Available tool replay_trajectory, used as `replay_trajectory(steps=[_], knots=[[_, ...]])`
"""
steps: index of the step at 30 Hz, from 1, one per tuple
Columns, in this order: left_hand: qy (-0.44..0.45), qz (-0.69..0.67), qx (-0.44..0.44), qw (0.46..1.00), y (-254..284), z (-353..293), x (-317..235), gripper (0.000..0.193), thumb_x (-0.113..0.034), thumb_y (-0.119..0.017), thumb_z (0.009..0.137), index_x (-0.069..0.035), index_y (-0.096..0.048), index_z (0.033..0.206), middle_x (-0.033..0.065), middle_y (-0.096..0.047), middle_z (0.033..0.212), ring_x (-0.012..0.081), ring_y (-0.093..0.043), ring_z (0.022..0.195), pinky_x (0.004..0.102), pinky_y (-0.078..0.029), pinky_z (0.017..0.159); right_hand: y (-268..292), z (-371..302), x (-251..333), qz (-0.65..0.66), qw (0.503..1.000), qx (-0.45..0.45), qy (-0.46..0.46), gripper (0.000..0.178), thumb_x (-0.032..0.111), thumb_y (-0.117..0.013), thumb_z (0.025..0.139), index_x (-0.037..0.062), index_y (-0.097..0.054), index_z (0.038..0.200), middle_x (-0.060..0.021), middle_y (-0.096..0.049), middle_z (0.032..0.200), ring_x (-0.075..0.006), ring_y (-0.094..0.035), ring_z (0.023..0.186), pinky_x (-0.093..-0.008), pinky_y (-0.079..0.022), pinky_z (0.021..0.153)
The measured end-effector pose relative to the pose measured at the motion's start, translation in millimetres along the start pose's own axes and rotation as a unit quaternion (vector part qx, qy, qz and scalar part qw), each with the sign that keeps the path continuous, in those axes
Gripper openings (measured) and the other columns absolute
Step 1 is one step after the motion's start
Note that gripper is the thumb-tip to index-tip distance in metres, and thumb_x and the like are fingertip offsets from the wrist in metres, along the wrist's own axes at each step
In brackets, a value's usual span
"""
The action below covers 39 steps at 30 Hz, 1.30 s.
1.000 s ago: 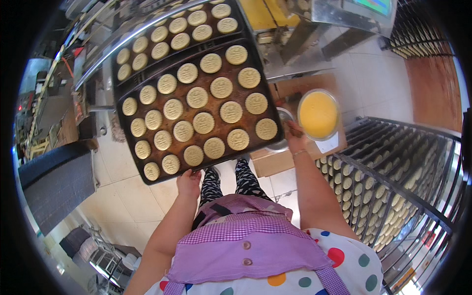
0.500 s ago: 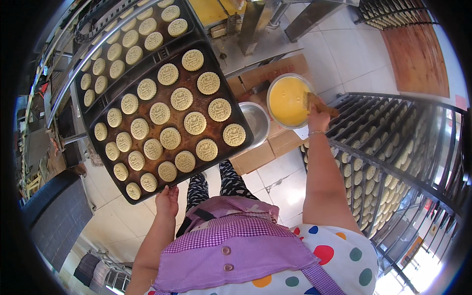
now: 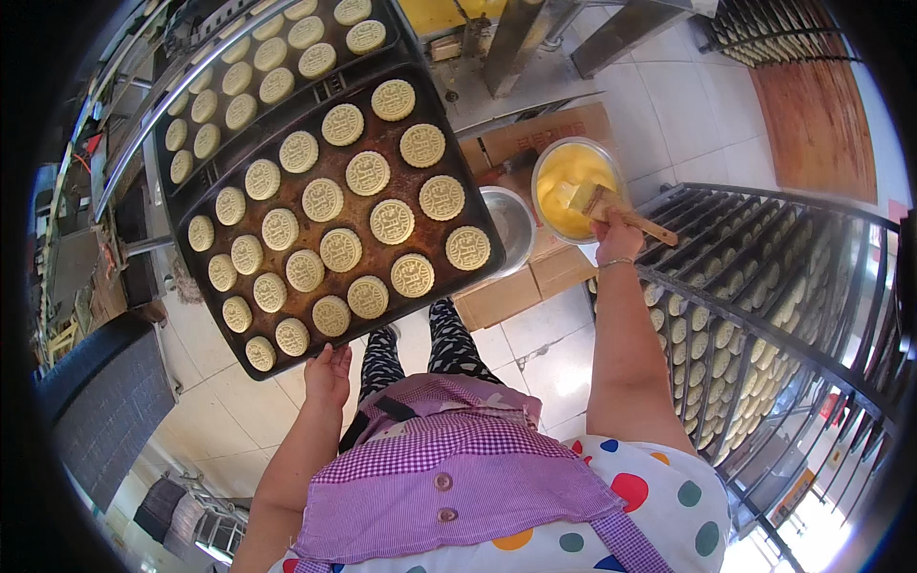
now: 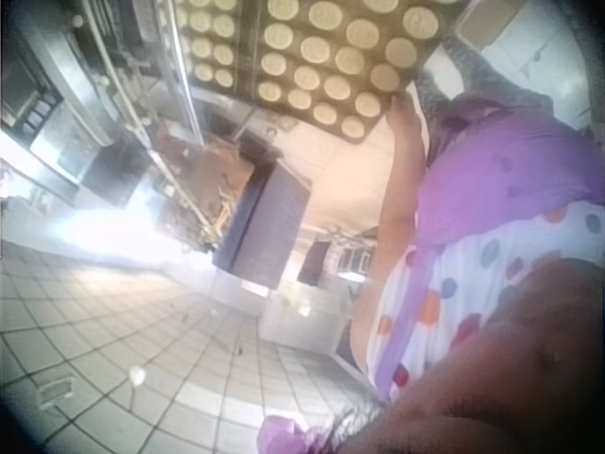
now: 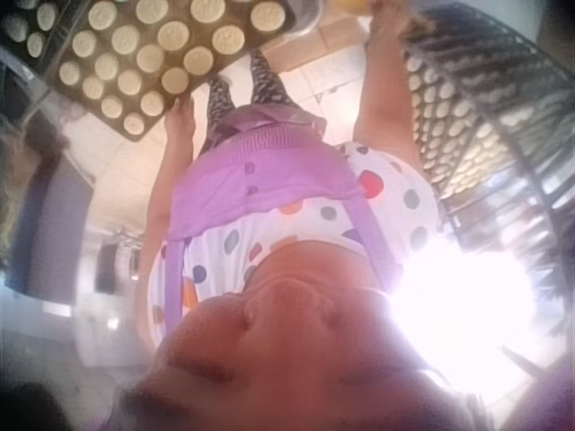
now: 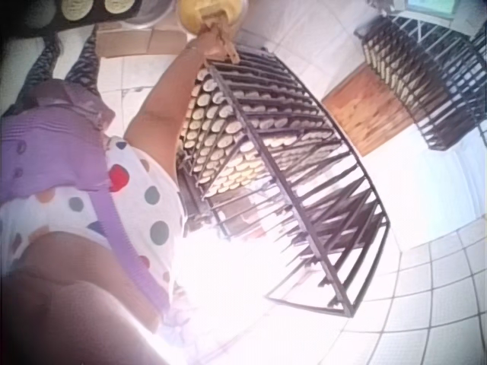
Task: The person brushes liquid onto pastries on a tray, moves the tray to a rack, and handles empty baking trays near an oven.
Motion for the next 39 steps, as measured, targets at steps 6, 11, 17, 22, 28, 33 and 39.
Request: replay_trajectory(steps=[6,11,17,22,28,33,39], knots=[[-0.026,0.032,0.014,0.999,-14.5,-15.3,-4.8,0.03,-0.002,-0.05,0.09,-0.002,-0.031,0.113,0.014,-0.057,0.097,0.0258,-0.062,0.086,0.0329,-0.054,0.067,-21.7,-57.5,6.0,-0.425,0.873,0.096,0.217,0.04,0.012,-0.059,0.083,0.0044,-0.053,0.122,-0.0187,-0.065,0.097,-0.0301,-0.065,0.084,-0.035,-0.052,0.071],[-0.01,0.012,0.038,0.999,5.1,-7.7,8.6,0.029,-0.001,-0.051,0.089,-0.003,-0.031,0.109,0.0144,-0.059,0.093,0.0258,-0.063,0.08,0.0355,-0.053,0.064,-30.4,-119.0,31.2,-0.436,0.851,0.213,0.201,0.035,0.012,-0.059,0.082,0.002,-0.058,0.115,-0.0124,-0.066,0.093,-0.0233,-0.065,0.082,-0.034,-0.053,0.068],[0.026,0.095,0.056,0.994,20.1,-12.5,8.7,0.019,-0.008,-0.053,0.091,-0.001,-0.041,0.105,0.0143,-0.061,0.092,0.0241,-0.063,0.078,0.035,-0.053,0.066,-162.6,-217.4,26.5,-0.07,0.957,0.283,0.008,0.057,0.001,-0.059,0.08,0.0096,-0.041,0.133,-0.008,-0.057,0.114,-0.0172,-0.06,0.093,-0.0302,-0.056,0.065],[0.003,0.328,0.171,0.929,61.7,-15.5,-19.2,0.021,-0.007,-0.058,0.087,0.001,-0.052,0.106,0.0111,-0.062,0.097,0.0186,-0.063,0.083,0.0279,-0.052,0.069,-347.8,-351.8,-39.6,-0.051,0.892,0.448,-0.027,0.051,0.002,-0.058,0.083,0.0078,-0.043,0.132,-0.0074,-0.057,0.114,-0.0164,-0.06,0.092,-0.0274,-0.056,0.063],[-0.029,0.421,0.082,0.903,137.3,-15.5,-72.0,0.015,-0.01,-0.056,0.087,0.002,-0.06,0.096,0.0093,-0.062,0.074,0.0147,-0.058,0.058,0.0277,-0.049,0.053,-438.2,-396.1,-91.9,-0.139,0.876,0.461,0.033,0.046,0.003,-0.057,0.083,0.007,-0.046,0.127,-0.0102,-0.059,0.108,-0.0172,-0.062,0.082,-0.0268,-0.056,0.054],[-0.104,0.412,-0.003,0.905,209.4,-5.9,-98.2,0.019,-0.003,-0.051,0.086,-0.001,-0.057,0.104,0.0112,-0.059,0.085,0.0178,-0.057,0.063,0.0298,-0.049,0.06,-392.6,-239.4,-48.6,-0.395,0.812,0.286,0.321,0.027,0.007,-0.058,0.08,0.0026,-0.061,0.106,-0.0074,-0.066,0.087,-0.0181,-0.065,0.073,-0.0298,-0.052,0.053],[-0.115,0.443,-0.092,0.884,265.5,2.6,-116.9,0.037,-0.004,-0.057,0.08,-0.006,-0.05,0.115,0.0113,-0.052,0.109,0.0186,-0.054,0.083,0.0311,-0.046,0.07,-420.7,-302.8,-62.1,-0.37,0.81,0.318,0.324,0.034,0.019,-0.06,0.082,0.0008,-0.058,0.11,-0.0112,-0.065,0.096,-0.0164,-0.064,0.078,-0.0313,-0.052,0.058]])
Point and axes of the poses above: each hand's wrist, its own z-axis towards the middle knuckle, its own y-axis out of the back of the hand, x = y × z, the point moved 9 cm from there along z, towards the middle knuckle
